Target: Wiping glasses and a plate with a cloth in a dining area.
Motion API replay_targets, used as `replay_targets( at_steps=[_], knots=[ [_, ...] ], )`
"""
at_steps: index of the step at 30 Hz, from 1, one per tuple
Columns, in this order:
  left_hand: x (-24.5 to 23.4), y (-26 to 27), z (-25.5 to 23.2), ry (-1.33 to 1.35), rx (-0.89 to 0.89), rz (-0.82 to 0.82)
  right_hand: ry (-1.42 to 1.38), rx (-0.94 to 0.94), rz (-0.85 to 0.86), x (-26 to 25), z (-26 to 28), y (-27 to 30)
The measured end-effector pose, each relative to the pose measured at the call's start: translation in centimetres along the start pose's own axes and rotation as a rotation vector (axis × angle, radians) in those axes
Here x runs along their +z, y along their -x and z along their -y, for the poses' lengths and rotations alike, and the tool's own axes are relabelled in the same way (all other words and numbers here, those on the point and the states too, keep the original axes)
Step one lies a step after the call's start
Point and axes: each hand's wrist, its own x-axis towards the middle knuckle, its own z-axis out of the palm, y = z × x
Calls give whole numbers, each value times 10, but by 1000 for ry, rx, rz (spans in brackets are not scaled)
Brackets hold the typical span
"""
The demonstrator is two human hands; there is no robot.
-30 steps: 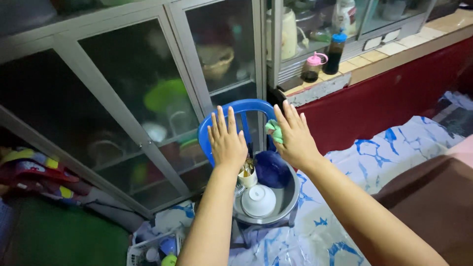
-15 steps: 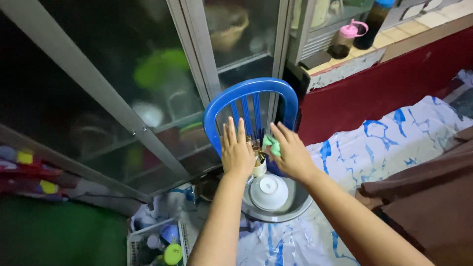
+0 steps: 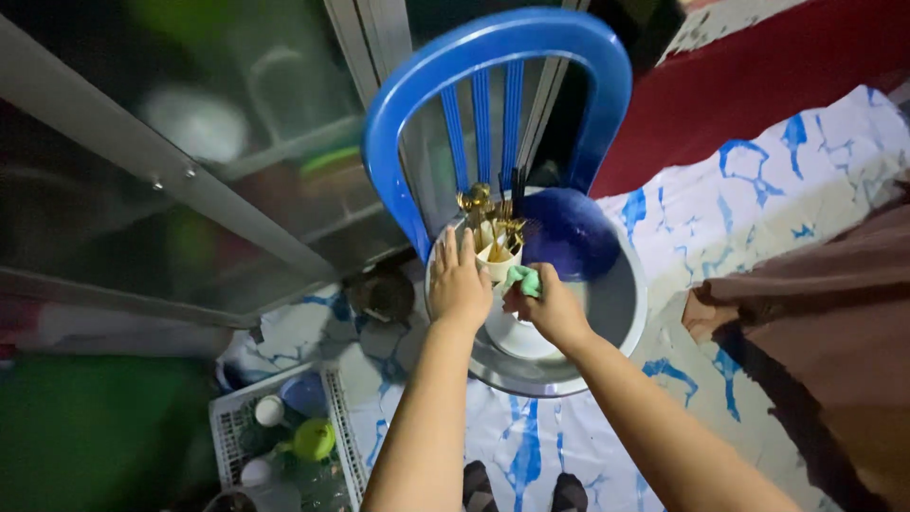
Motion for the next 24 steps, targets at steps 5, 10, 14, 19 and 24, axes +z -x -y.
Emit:
replay_targets(
  at_steps=[5,10,14,19,24],
  knots=[
    [38,-4,32,2,-114,109,-251,-28,111,34,-96,-46],
    [74,-14,54,13,-108,140,-121,-10,19,52,-91,-56],
    [101,-20,66,-33,-101,133,-194,40,-67,71,-118,-70],
    [116,-30,71,-84,-107,119,-415,-35,-59,91,-145,-86],
    [129,-35,71,-108,-118,35,-134,-148,-82,95,-173,-98]
  ],
)
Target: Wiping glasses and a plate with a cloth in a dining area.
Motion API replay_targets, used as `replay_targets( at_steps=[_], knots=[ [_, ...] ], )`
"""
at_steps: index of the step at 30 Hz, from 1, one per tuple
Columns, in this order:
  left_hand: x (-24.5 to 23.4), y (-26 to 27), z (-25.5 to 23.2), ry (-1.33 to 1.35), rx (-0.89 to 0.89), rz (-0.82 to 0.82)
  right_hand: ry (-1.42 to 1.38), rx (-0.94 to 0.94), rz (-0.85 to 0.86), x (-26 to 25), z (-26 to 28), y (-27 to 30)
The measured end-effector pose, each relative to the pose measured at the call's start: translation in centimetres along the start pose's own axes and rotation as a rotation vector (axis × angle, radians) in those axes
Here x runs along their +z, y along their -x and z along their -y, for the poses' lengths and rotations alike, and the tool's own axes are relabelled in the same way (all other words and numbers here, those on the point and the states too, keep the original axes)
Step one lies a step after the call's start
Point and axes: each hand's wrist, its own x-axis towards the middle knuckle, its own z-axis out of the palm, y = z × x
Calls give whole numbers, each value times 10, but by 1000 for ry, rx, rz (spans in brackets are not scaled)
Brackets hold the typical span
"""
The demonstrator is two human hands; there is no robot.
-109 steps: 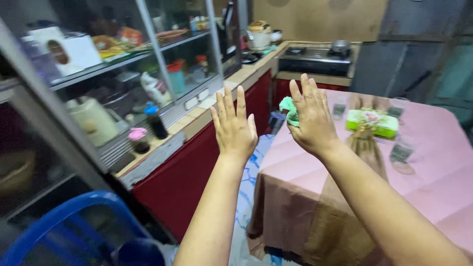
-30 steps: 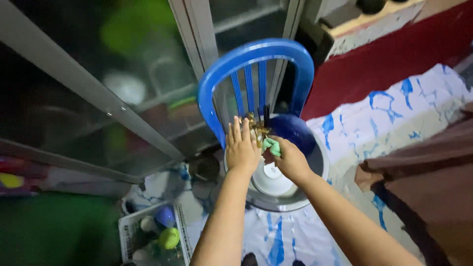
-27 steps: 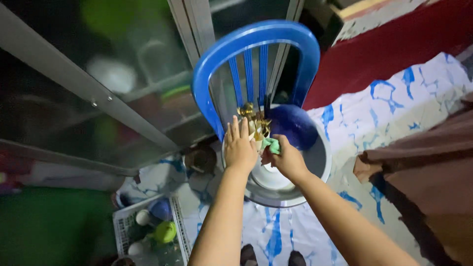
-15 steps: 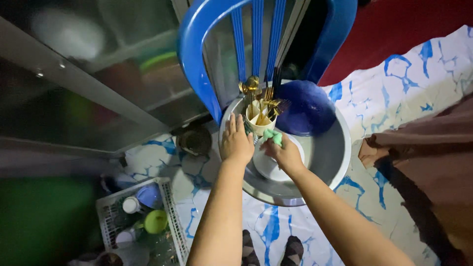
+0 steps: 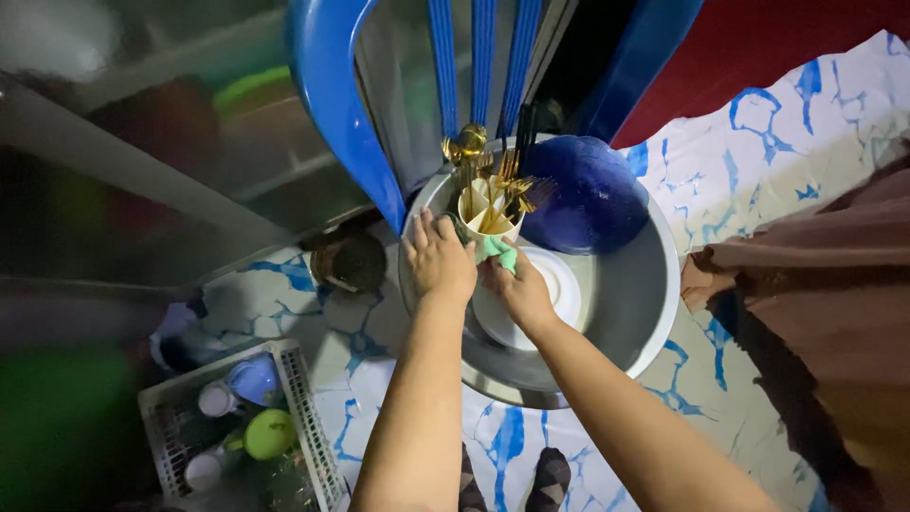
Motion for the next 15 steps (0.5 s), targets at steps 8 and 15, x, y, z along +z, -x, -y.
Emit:
replay_targets(
  at_steps=[8,15],
  knots=[
    [-6,6,-1,-73,-12,-73,41,28,97,5,11,7],
    [-44,16,-22,-84,-123,175,-155,295,164,-4,30,14]
  ],
)
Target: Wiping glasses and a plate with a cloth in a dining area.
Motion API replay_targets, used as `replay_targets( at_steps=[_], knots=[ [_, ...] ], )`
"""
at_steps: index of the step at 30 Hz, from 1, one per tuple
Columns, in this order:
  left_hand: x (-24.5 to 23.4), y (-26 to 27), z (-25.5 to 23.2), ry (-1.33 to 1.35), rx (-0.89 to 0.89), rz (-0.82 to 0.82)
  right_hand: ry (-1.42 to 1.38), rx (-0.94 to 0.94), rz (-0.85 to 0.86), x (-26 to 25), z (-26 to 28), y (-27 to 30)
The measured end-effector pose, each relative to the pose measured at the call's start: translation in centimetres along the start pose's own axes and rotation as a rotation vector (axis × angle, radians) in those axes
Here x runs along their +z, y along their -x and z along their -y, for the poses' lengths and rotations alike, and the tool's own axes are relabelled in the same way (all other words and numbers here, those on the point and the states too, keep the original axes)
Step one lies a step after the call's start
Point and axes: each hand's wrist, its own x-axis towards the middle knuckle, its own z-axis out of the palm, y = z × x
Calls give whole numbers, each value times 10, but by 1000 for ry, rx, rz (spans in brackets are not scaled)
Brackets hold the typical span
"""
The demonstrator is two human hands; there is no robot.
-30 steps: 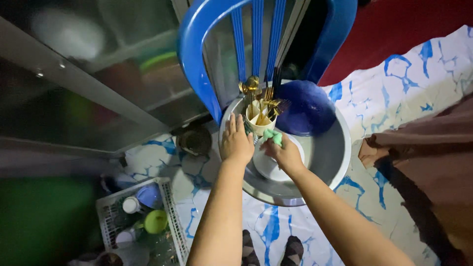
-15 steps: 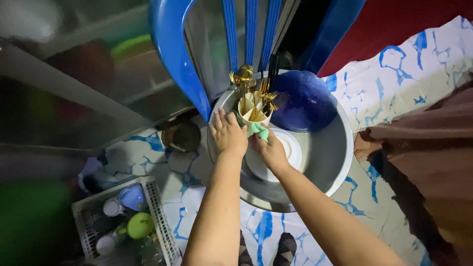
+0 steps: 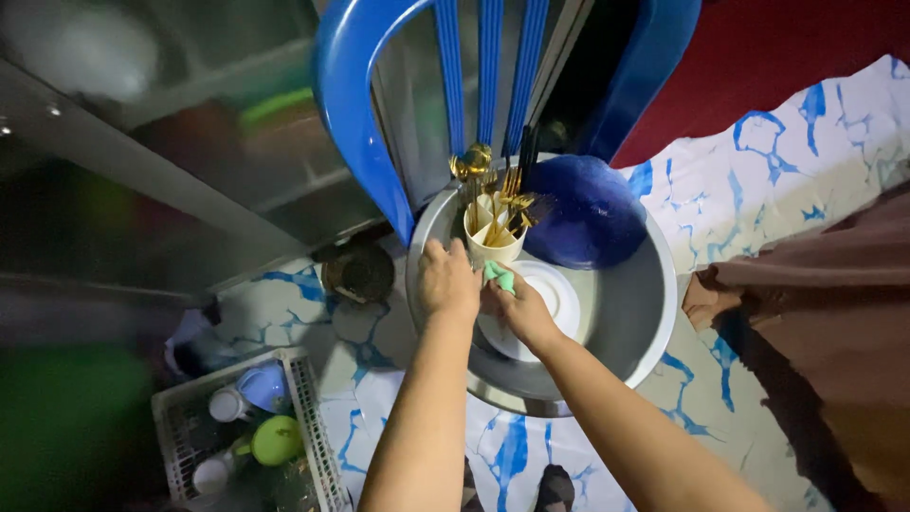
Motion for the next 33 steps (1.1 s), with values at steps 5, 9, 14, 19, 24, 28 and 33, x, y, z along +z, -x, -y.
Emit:
replay_targets(
  at_steps=[5,9,14,19,24,28,33],
  knots=[
    [22,7,7,54,-74,-106,-249,-22,39,-17,10,14],
    [-24,32,-3,147,-189,38,-398,-9,-18,-31,30,34],
    [-51,49,-14,473,-187,-78,-286,-172,-319,-53,67,61],
    [-114,93,-77,1261,-207,155,-312,-480,-443,-64,138,110],
    [-163,123,-122,1772,210,547,-93,-881,-294,-93,222,173],
    [-175,115,-151,1801,293,333,69,-937,-294,-103,240,230],
    [-243,160,-201,1407,599,-24,79,-1077,-278,-111,251,287]
  ],
)
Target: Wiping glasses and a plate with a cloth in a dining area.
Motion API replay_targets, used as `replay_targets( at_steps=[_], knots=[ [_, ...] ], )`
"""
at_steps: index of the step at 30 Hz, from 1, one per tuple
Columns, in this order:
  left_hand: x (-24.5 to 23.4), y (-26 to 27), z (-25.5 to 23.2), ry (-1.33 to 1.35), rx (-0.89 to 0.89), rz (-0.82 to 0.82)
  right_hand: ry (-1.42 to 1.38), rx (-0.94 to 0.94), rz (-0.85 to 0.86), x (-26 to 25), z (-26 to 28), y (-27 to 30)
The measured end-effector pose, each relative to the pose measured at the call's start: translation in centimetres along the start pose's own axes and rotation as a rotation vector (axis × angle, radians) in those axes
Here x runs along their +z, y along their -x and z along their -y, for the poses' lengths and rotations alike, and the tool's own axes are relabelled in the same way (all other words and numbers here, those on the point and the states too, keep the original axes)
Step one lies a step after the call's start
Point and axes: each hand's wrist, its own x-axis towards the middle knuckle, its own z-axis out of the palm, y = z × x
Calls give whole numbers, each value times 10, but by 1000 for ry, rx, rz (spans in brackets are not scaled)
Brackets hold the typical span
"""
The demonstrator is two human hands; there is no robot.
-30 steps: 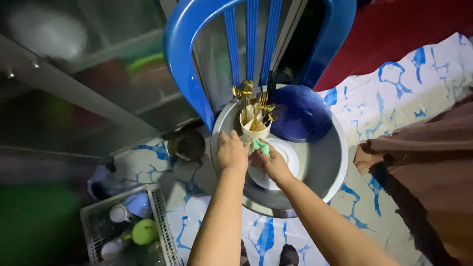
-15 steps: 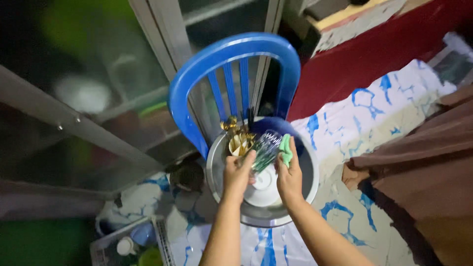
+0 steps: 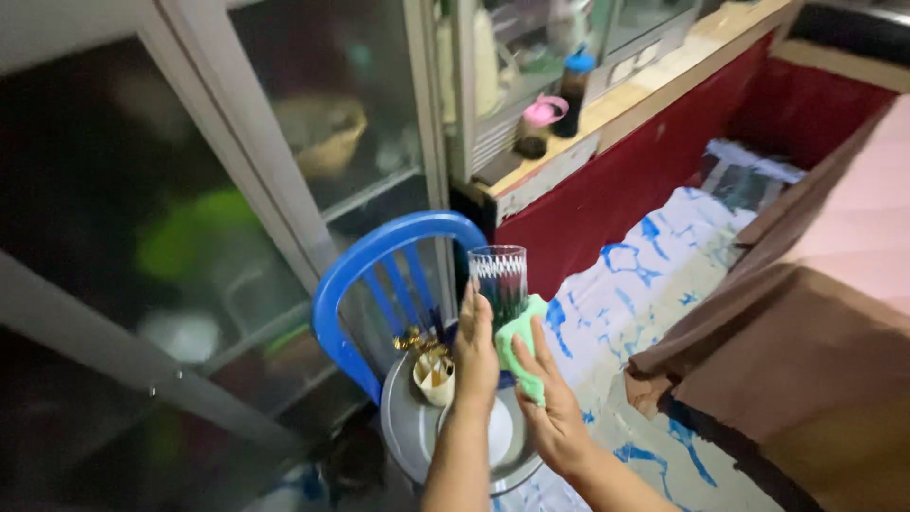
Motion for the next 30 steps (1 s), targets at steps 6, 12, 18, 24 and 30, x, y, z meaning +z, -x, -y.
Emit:
replay_targets(
  at_steps=[6,12,18,24,30],
  knots=[
    [72,38,-47,200,-121,179,-55,-20,-204,-72,56,-52],
    [132,53,-67,253,-22,320,219,-167,-304,-125,116,-30],
    [198,65,-110,360,-44,401,277,-115,-330,-162,145,28],
    [283,108,-119,410,-81,575,278,-169,-443,-265,166,36],
    [355,137,-109,549,-371,823,332,-64,-517,-375,183,49]
  ],
)
